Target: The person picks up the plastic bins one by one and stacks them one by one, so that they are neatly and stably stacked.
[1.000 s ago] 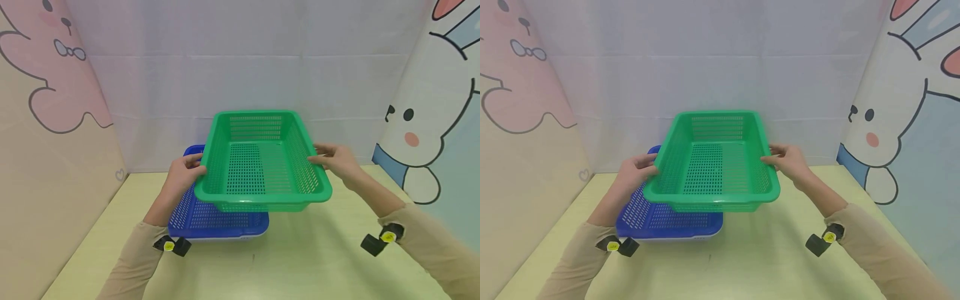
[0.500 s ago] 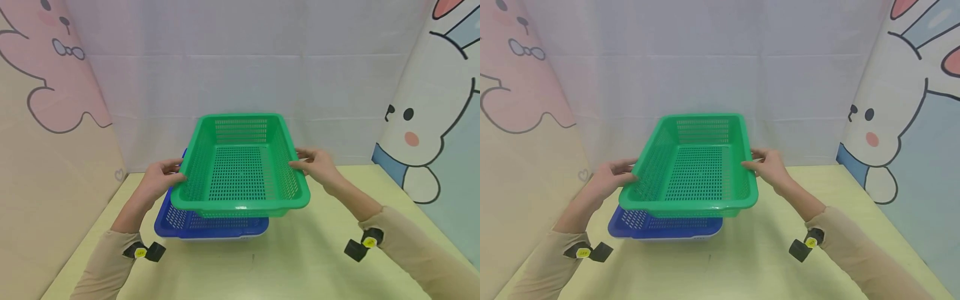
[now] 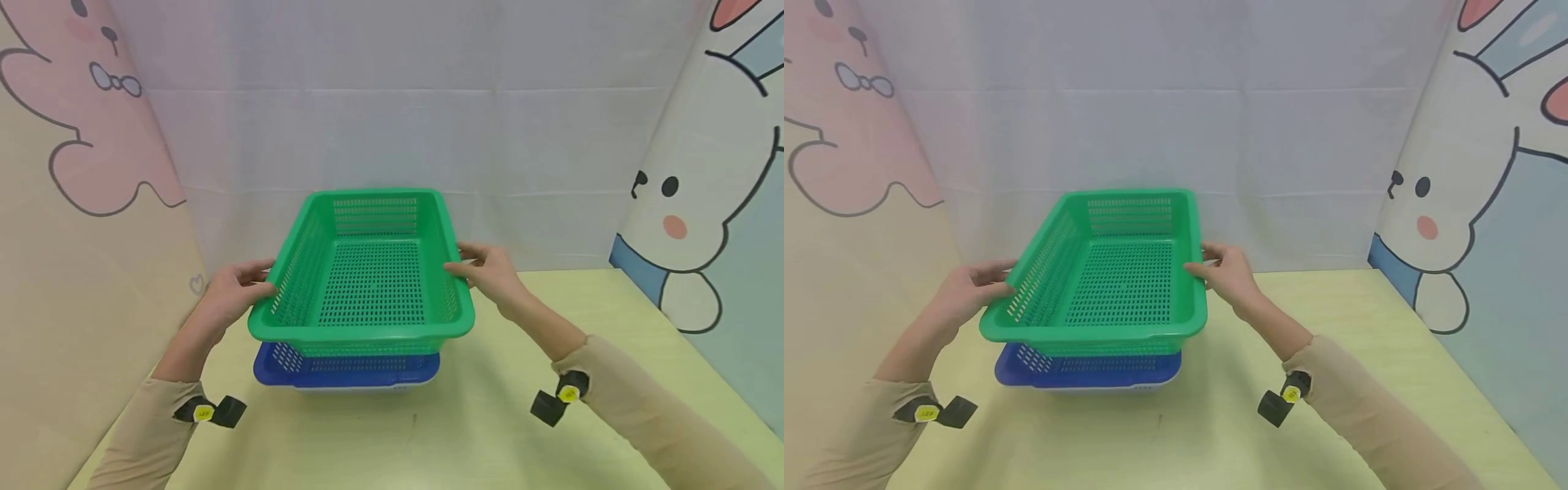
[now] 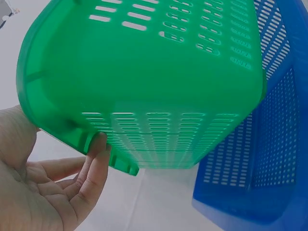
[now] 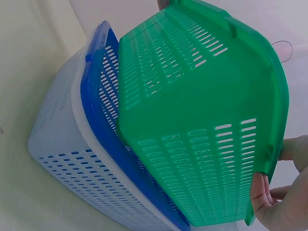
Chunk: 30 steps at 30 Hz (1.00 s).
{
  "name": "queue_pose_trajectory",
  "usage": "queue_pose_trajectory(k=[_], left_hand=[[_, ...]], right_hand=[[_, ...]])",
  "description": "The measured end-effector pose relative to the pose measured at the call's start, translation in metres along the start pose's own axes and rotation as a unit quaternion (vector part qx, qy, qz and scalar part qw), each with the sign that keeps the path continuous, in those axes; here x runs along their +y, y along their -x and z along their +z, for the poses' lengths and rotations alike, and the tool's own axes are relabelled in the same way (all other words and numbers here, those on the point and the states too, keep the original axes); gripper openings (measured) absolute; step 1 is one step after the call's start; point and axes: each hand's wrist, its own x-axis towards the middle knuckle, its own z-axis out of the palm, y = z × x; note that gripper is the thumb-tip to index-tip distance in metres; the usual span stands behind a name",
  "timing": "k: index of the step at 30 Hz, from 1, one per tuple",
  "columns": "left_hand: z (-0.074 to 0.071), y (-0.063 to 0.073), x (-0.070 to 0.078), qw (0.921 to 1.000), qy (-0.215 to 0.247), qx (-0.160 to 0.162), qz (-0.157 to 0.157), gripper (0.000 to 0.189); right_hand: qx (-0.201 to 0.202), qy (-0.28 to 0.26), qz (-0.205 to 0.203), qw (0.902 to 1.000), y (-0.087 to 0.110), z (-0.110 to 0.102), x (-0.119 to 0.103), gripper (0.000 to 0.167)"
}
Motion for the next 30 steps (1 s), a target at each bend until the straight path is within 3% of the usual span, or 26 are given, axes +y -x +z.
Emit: queue_pose_trajectory(k=[12, 21, 30], left_hand=[[-0.008, -0.002, -0.022, 0.9997, -0.022, 0.002, 0.005, 0.054], [-0.003, -0.003, -0.042, 0.9998, -0.014, 0.001, 0.013, 0.052], [0.002, -0.002, -0.057, 1.0, -0.004, -0.007, 0.0, 0.055]], right_hand=[[-0.005, -0.022, -0.015, 0.9996, -0.003, 0.025, 0.008, 0.058], [-0.003, -0.047, 0.002, 0.9989, -0.003, 0.039, 0.022, 0.056], [0.002, -0.058, 0.014, 0.9982, -0.003, 0.051, 0.035, 0.055]])
